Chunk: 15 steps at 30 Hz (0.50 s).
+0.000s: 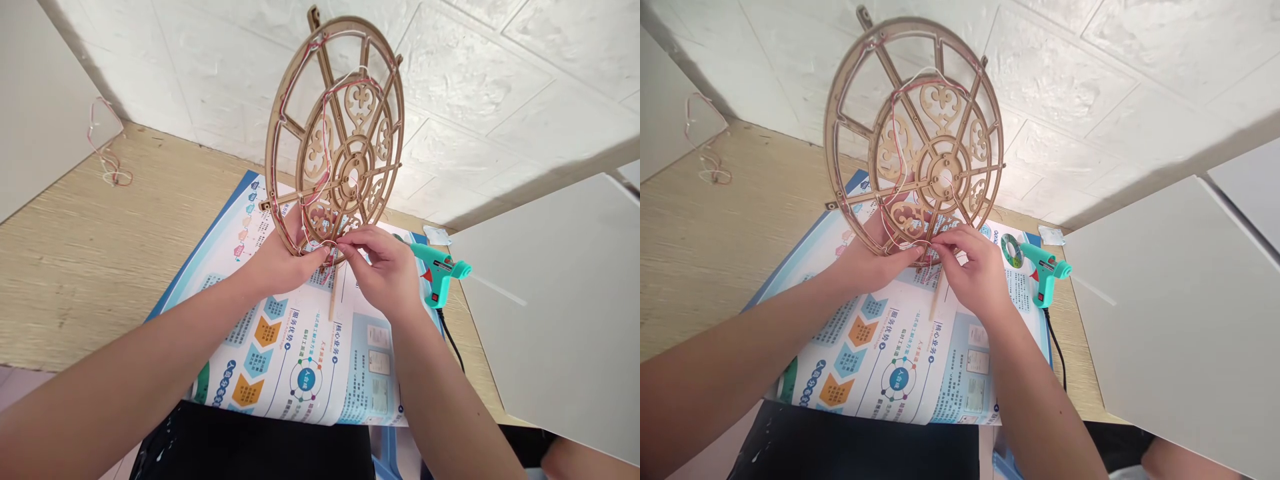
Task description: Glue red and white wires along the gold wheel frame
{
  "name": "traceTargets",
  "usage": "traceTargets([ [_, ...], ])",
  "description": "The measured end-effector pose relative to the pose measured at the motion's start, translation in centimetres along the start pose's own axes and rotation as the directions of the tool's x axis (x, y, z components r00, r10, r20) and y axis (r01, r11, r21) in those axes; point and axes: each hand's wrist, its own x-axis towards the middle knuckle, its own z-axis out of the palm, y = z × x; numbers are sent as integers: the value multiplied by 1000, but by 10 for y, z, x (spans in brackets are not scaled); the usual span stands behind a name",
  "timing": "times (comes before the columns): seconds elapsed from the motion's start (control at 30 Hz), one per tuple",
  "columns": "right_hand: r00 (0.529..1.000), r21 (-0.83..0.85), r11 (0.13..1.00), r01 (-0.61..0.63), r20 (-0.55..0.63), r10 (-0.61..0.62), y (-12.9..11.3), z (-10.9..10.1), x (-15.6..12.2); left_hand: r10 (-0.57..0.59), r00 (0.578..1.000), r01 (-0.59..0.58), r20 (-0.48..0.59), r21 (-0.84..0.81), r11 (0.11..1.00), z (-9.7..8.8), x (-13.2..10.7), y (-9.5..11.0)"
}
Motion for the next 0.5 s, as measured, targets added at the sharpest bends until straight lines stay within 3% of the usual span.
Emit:
traceTargets([
  [0.3,998,34,998,-60,10,60,-1,-2,0,2,1000,-4,16,78,997,-2,-2,-4],
  [0.5,993,83,991,-102,59,98,2,-2,1,53,998,-55,39,47,997,-2,0,-7],
])
